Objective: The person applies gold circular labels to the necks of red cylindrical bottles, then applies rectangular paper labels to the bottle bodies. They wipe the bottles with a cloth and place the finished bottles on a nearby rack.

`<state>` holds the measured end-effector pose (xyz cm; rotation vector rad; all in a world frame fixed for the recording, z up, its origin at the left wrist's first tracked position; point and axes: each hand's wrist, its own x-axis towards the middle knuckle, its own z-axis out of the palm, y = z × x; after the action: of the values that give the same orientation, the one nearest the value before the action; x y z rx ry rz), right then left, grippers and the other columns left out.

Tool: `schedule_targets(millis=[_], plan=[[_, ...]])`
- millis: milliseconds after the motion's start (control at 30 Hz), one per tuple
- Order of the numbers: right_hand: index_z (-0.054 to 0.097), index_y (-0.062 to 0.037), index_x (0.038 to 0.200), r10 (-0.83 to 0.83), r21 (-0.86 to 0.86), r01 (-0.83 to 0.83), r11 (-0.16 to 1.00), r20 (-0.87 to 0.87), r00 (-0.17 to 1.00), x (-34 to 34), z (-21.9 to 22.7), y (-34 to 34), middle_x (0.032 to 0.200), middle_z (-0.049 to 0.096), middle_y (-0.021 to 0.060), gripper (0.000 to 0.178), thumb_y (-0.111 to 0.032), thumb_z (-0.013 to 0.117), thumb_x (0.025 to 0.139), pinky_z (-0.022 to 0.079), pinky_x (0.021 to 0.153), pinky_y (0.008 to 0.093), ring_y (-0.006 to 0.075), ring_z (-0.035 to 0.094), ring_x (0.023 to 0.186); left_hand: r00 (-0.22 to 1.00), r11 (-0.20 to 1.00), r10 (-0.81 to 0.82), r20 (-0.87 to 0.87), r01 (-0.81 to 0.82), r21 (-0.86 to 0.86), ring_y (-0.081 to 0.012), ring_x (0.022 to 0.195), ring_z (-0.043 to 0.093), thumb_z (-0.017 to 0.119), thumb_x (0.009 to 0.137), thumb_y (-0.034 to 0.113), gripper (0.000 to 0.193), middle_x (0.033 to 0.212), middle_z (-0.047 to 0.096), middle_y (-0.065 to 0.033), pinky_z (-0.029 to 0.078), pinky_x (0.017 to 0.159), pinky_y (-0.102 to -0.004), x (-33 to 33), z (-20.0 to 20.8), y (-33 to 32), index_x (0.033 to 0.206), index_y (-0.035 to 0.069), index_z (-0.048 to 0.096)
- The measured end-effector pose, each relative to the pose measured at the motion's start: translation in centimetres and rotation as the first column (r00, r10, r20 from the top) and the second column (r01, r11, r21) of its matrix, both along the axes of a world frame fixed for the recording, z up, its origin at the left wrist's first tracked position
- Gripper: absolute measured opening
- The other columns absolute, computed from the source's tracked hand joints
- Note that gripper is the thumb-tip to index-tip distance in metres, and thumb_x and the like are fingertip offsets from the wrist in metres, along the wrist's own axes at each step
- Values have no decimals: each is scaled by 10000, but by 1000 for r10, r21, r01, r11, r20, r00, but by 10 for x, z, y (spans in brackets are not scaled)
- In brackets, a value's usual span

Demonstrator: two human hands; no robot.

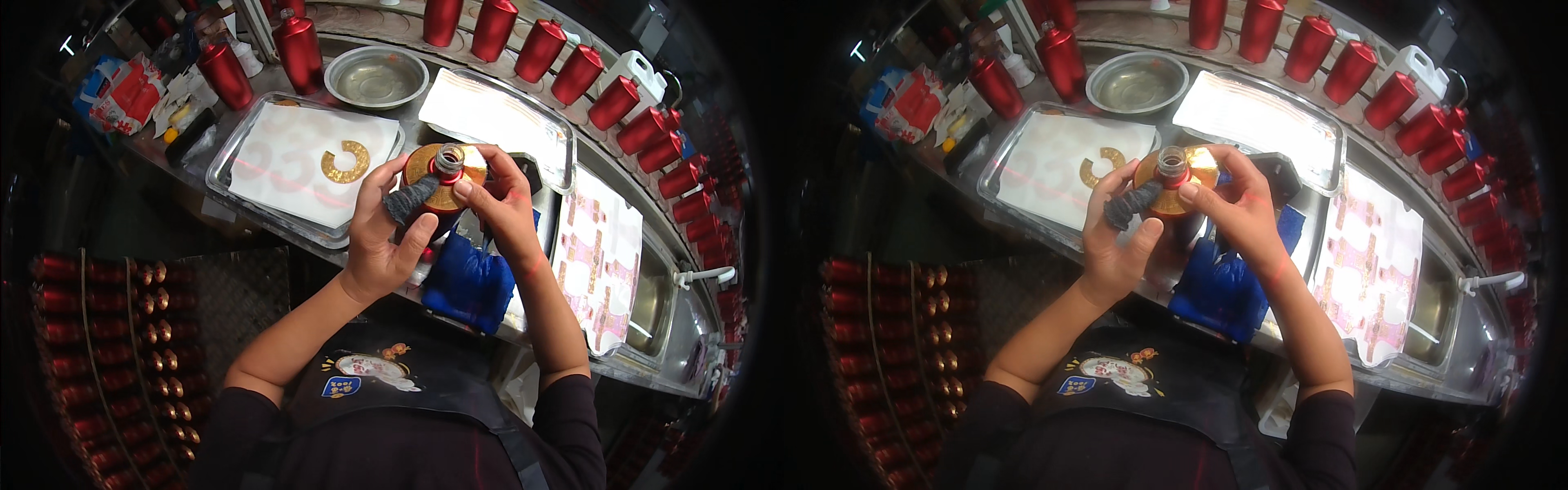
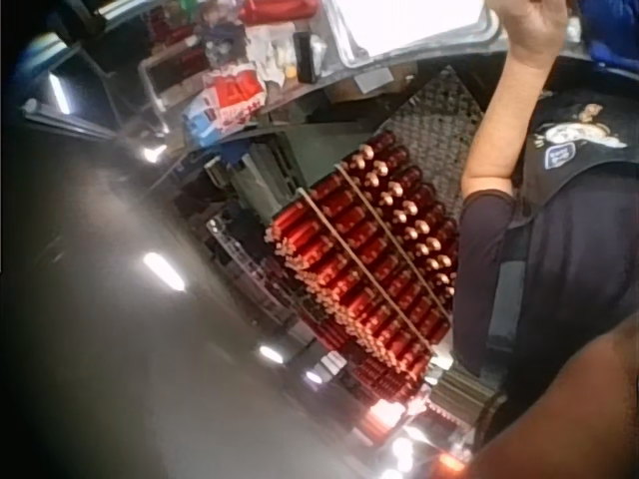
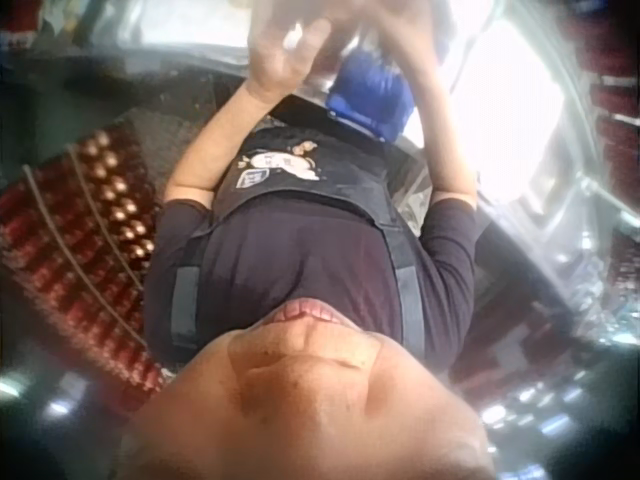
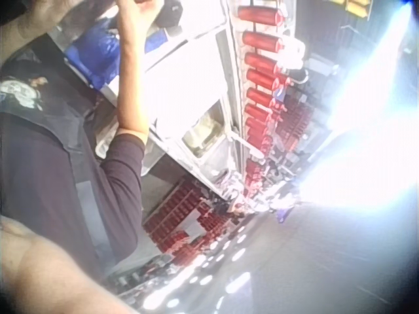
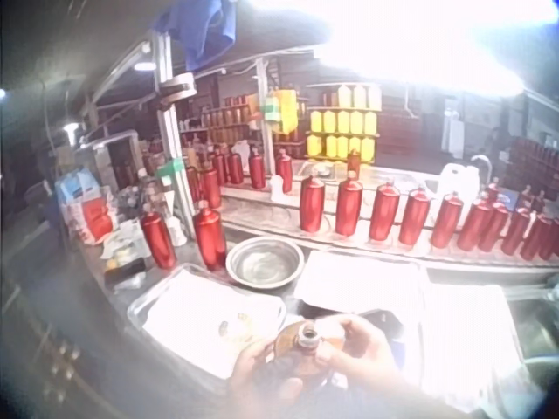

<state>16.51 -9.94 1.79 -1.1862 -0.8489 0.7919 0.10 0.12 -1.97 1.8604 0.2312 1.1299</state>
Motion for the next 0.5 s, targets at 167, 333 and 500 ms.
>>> schedule_targets(millis=[167, 333, 500], plan=[[594, -11, 1250, -33, -31, 33, 999, -4, 999, 4, -6, -4, 1109, 651, 35, 378, -114, 736, 916, 536, 793, 247, 98, 631, 960, 991, 960, 101, -90, -73, 271, -457, 1348, 442, 739, 878, 275, 323, 1466, 398, -290, 367, 1131, -487, -1, 14, -10, 1141, 87, 739], [598, -23, 1242, -74, -64, 78, 995, 67, 995, 6, -11, -4, 1077, 646, 22, 354, -146, 704, 928, 455, 669, 195, 58, 581, 842, 984, 925, 178, 14, -172, 340, -421, 1290, 471, 752, 845, 226, 343, 1404, 454, -234, 382, 1095, -486, -17, 60, -22, 1123, 27, 712], [599, -26, 1230, -104, -144, 123, 982, 133, 986, -4, 0, -3, 907, 635, 0, 357, -240, 656, 949, 292, 505, 156, 16, 435, 582, 74, -175, -865, 496, 882, -437, -175, 765, 644, 628, 990, 257, 273, 907, 592, -82, 508, 617, -279, -6, 126, -93, 1052, 9, 531]])
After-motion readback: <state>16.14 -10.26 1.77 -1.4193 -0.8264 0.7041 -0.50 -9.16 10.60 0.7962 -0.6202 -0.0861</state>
